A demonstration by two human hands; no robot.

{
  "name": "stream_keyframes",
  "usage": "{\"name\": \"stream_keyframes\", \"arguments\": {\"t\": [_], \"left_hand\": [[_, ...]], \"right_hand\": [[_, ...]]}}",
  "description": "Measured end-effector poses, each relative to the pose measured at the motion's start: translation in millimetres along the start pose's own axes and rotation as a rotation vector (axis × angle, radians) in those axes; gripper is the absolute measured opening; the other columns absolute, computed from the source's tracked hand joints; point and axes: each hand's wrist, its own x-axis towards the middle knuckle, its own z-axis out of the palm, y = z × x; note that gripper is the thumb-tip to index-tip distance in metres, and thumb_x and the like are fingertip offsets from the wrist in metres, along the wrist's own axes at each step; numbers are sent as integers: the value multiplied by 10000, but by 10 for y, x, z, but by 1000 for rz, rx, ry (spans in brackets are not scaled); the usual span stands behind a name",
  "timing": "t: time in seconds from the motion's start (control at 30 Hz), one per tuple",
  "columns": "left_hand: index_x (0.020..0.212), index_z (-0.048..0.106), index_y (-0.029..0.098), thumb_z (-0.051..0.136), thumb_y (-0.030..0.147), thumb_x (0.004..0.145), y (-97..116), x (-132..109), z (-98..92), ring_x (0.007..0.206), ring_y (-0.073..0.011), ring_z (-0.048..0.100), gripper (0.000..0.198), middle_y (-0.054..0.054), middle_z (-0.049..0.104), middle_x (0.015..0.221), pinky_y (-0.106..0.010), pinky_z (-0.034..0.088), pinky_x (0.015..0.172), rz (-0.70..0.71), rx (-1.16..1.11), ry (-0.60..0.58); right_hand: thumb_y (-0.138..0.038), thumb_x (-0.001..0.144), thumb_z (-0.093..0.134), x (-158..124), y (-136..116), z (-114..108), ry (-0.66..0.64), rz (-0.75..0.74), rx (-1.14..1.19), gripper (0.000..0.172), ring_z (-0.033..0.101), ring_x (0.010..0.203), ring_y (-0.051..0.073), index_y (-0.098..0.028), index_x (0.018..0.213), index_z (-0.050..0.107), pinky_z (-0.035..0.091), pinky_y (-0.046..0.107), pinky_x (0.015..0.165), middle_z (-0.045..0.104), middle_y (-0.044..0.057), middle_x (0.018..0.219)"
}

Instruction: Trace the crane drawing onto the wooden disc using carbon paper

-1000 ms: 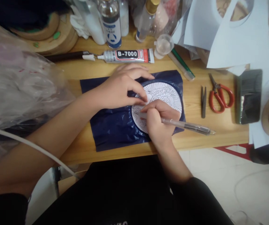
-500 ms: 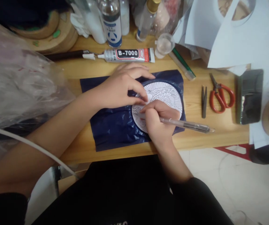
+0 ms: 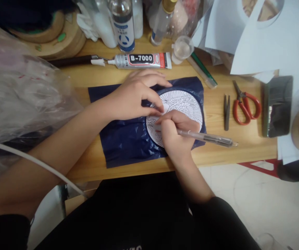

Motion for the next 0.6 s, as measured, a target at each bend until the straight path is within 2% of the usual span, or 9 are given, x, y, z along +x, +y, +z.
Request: {"name": "stream_keyframes", "arguments": {"t": [0.2, 0.43, 0.6], "left_hand": [[815, 759, 339, 754, 302, 775, -5, -6, -2, 1271, -265, 486, 54, 33, 633, 1259, -472, 364, 1084, 16, -4, 10], [812, 757, 300, 790, 278, 747, 32, 26, -39, 1275, -267, 466, 76, 20, 617, 1288, -471, 343, 1103, -31, -6, -60], [786, 756, 293, 808, 237, 724, 34, 18, -30, 1274, -263, 475, 99, 24, 631, 1266, -480, 345, 1103, -24, -4, -26]], "right_hand": [[-98, 654, 454, 5, 17, -10, -11, 11, -1, 240, 504, 435, 88, -202, 520, 623, 395, 228, 439, 571, -38, 464], [-100, 657, 458, -4, 49, -22, -3, 9, 16, 246, 549, 467, 94, -192, 550, 659, 427, 225, 467, 601, -39, 495], [-103, 649, 446, -2, 51, -8, 28, -2, 17, 249, 544, 460, 99, -189, 534, 649, 428, 227, 463, 591, -34, 481]]}}
